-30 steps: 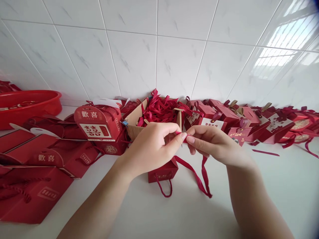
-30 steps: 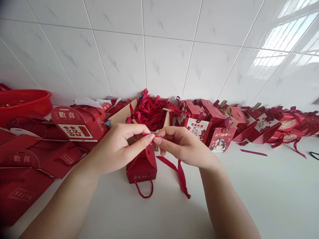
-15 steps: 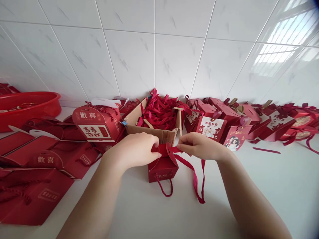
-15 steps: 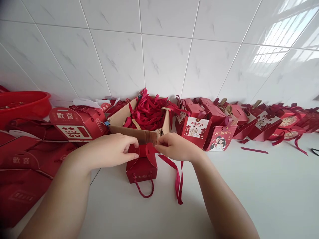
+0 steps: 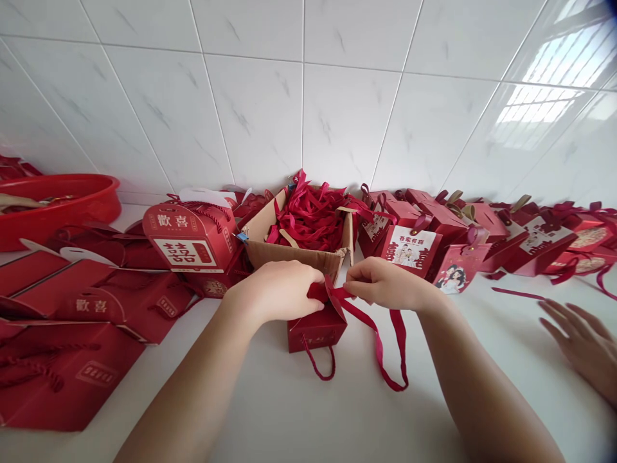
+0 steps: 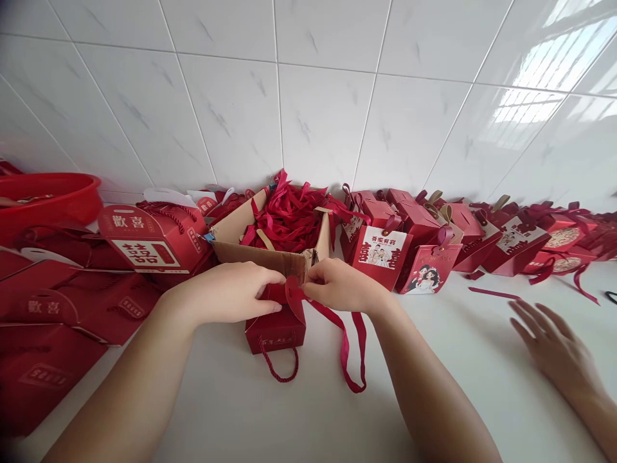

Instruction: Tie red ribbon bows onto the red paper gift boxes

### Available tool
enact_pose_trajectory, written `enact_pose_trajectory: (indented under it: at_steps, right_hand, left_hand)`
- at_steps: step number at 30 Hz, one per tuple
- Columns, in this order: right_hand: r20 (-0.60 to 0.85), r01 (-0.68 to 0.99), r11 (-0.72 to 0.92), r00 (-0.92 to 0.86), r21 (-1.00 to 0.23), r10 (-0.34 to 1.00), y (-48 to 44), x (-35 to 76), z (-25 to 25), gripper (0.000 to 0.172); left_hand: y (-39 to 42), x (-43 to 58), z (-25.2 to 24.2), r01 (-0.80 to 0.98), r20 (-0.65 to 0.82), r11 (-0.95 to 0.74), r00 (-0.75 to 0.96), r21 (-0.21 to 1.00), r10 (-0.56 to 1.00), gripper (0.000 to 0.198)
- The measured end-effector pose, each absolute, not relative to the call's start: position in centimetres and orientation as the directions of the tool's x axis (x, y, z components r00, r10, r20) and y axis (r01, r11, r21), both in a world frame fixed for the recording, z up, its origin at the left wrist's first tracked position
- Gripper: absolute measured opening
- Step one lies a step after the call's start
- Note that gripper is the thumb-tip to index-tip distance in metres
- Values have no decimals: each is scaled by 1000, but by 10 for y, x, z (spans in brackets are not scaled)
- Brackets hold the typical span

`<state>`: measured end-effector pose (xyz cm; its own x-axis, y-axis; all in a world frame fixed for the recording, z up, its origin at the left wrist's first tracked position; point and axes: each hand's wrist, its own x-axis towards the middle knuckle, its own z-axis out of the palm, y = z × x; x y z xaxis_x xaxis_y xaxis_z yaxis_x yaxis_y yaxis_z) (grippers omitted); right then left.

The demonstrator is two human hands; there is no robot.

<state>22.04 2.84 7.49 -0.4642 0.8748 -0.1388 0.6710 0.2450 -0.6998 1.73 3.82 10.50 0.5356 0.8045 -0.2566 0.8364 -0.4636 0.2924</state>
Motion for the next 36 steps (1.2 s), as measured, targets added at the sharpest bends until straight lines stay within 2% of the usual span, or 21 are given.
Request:
enact_pose_trajectory:
  at_steps: [10, 18, 28, 34, 36]
  right_hand:
    - [-162, 663, 216, -459, -717, 874, 32, 218, 70, 23]
    - [-105, 705, 296, -465, -644, 879, 35, 225, 70, 24]
    - [-60, 719, 287, -416, -633, 907, 34, 227, 73, 26]
    - [-94, 695, 275, -443, -665, 892, 34, 223, 71, 30]
    - [-56, 679, 269, -417, -683, 907, 35, 222, 70, 31]
  left_hand:
    - [41, 23, 102, 766, -147, -576, 629, 286, 764, 32]
    - [41, 28, 101, 757, -121, -578, 632, 304, 765, 30]
    - [41, 30, 100, 750, -103, -583, 637, 311, 764, 30]
    - [42, 32, 98, 735, -79, -603, 652, 310, 754, 25]
    - [42, 32, 99, 737, -70, -604, 649, 305, 757, 24]
